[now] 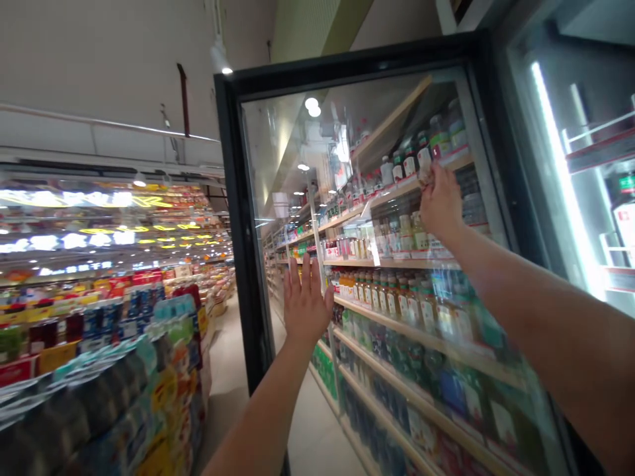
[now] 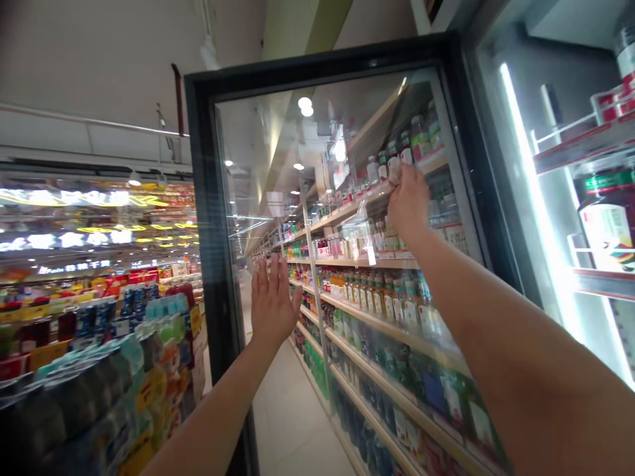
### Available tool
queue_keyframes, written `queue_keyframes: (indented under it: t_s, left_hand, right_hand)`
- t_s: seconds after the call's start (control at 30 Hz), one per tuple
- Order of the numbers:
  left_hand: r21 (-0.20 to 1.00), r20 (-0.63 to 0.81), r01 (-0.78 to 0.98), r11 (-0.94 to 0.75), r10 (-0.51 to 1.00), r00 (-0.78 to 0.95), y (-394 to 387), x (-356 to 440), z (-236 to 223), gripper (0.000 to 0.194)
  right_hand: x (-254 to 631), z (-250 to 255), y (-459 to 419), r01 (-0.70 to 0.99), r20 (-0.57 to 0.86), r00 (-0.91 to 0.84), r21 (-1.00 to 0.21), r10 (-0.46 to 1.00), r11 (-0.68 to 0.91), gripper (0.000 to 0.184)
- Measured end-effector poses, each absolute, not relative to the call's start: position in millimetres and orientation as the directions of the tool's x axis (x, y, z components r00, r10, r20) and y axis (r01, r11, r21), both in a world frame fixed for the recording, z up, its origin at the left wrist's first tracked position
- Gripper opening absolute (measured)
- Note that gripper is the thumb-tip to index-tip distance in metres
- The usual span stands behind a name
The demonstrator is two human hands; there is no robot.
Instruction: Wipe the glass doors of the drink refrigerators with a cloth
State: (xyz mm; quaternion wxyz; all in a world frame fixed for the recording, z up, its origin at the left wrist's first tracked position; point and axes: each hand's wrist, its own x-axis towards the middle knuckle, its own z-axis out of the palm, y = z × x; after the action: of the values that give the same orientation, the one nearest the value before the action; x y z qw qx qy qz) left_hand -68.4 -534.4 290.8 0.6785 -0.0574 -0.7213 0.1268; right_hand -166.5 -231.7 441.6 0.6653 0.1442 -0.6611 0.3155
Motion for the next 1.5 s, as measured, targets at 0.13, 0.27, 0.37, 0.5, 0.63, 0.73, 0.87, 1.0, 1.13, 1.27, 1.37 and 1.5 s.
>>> queue_keyframes:
  t_s: [0.13,0.27,0.37,0.5,0.63,0.73,0.87,1.0,1.13,1.27,1.37,1.5]
  left_hand:
    - [-0.268,0.962,-0.096,0.959,0.26,-0.086,-536.7,-67.9,291.0,0.07]
    - [-0.273,0.96,-0.099,0.957,0.264,-0.09,-538.8,-69.3,290.9,0.069]
    - [-0.265,0.963,-0.098,0.959,0.258,-0.076,-538.2,-70.8,290.2,0.071]
    - [-0.259,0.964,-0.075,0.963,0.253,-0.078,-538.2,-71.3,289.6,0.072]
    - [-0.259,0.964,-0.063,0.964,0.253,-0.084,-540.1,-70.6,290.5,0.071]
    - [-0.252,0.965,-0.048,0.967,0.247,-0.085,-539.9,-70.7,291.0,0.07]
    - [-0.238,0.969,-0.042,0.97,0.235,-0.078,-537.3,-70.4,290.4,0.07]
    - [-0.245,0.968,-0.072,0.967,0.24,-0.075,-535.7,-68.7,289.9,0.07]
    - [-0.255,0.966,-0.073,0.964,0.249,-0.073,-536.1,-67.1,290.6,0.068]
    - [-0.253,0.966,-0.044,0.967,0.249,-0.066,-536.1,-67.9,291.1,0.069]
    - [-0.24,0.97,-0.042,0.97,0.237,-0.063,-535.6,-69.0,290.9,0.069]
    - [-0.235,0.97,-0.039,0.971,0.232,-0.068,-535.5,-68.8,291.0,0.068]
  right_hand:
    - [-147.8,436.2,-288.9,-0.613,0.998,-0.051,-0.013,-0.023,0.79,0.054]
    - [-143.3,417.0,-304.2,-0.629,0.89,0.083,0.395,-0.448,0.67,0.057]
    - [-161.2,423.7,-255.7,-0.609,0.953,0.038,0.26,-0.299,0.749,0.06]
    - [-178.8,436.5,-219.1,-0.579,0.974,-0.047,-0.206,0.22,0.789,0.061]
    - [-163.0,422.5,-264.0,-0.596,0.999,-0.036,-0.02,-0.001,0.802,0.062]
    - [-151.5,410.0,-278.6,-0.606,0.92,0.048,0.337,-0.389,0.721,0.062]
    - [-163.4,417.8,-228.7,-0.577,0.985,-0.03,0.123,-0.171,0.808,0.061]
    - [-177.8,435.0,-210.0,-0.561,0.934,-0.089,-0.334,0.345,0.758,0.061]
    - [-163.7,429.9,-269.0,-0.634,0.997,-0.017,-0.066,0.072,0.77,0.061]
    - [-152.5,419.8,-287.4,-0.624,0.937,0.076,0.311,-0.341,0.716,0.059]
    - [-161.1,426.3,-246.9,-0.594,0.979,0.01,0.171,-0.204,0.786,0.059]
    - [-173.5,444.8,-216.1,-0.534,0.945,-0.118,-0.32,0.305,0.783,0.062]
